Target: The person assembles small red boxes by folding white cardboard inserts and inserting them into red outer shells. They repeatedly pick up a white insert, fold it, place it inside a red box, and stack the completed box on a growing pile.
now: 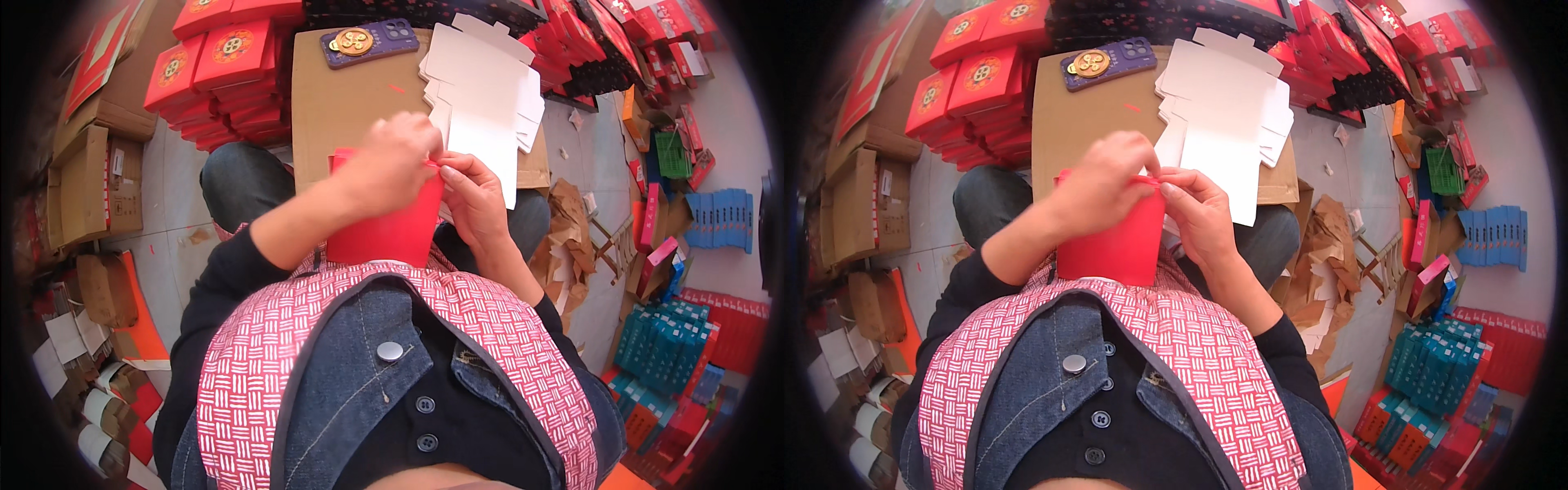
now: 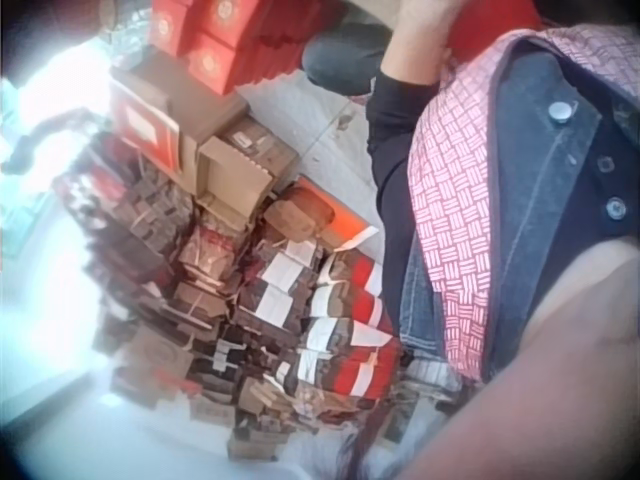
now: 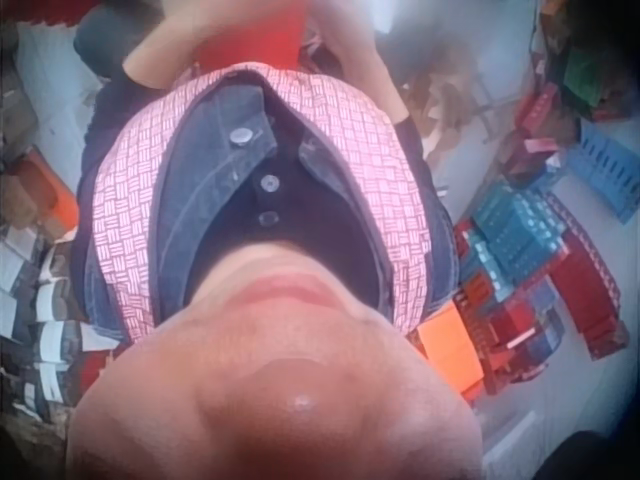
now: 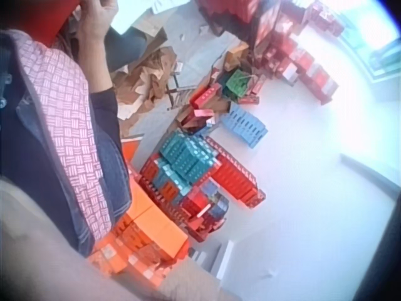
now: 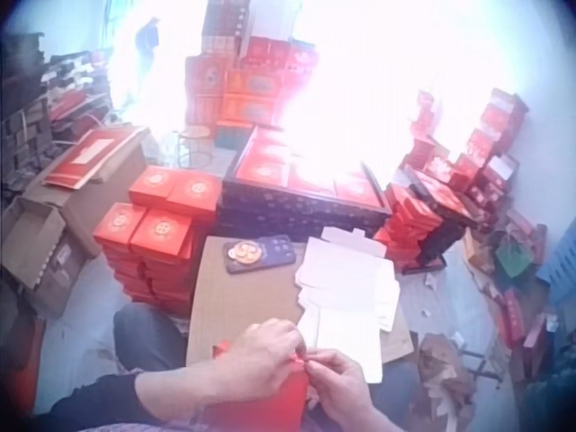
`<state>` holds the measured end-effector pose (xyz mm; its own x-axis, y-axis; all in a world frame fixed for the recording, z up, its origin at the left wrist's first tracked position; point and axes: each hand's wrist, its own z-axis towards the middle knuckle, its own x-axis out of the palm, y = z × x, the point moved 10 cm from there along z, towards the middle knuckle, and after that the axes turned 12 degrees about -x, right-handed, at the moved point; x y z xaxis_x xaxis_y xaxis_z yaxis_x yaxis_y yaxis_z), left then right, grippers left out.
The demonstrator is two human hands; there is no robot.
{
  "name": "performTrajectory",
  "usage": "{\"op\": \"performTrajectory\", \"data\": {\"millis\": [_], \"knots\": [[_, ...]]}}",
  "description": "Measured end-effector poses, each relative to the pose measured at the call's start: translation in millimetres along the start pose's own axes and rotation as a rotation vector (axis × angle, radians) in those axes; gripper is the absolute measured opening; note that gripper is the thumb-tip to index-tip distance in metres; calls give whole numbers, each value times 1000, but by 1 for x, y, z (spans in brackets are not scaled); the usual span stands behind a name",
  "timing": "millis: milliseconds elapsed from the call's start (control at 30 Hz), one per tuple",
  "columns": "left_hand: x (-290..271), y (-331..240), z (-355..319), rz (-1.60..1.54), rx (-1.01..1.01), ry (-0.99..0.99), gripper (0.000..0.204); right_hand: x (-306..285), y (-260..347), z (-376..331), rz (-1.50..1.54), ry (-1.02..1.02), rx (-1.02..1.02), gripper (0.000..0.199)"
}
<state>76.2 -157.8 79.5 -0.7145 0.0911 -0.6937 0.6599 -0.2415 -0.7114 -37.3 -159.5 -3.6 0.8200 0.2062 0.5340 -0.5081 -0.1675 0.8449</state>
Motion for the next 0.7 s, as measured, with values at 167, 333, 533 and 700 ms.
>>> {"op": "performTrajectory", "data": {"millis": [167, 333, 533, 700], "knots": [[-51, 83, -18, -831, -89, -78, 44, 1, 12, -5, -107, -47, -73, 8], [6, 94, -52, -1683, -162, 64, 56, 17, 16, -13, -173, 6, -225, 10], [-3, 78, -56, -1626, 31, 240, 38, 30, 25, -20, -88, 106, -317, 11], [-5, 63, -56, -1698, 265, 285, 38, 42, 29, -25, -187, 196, -408, 19]]}}
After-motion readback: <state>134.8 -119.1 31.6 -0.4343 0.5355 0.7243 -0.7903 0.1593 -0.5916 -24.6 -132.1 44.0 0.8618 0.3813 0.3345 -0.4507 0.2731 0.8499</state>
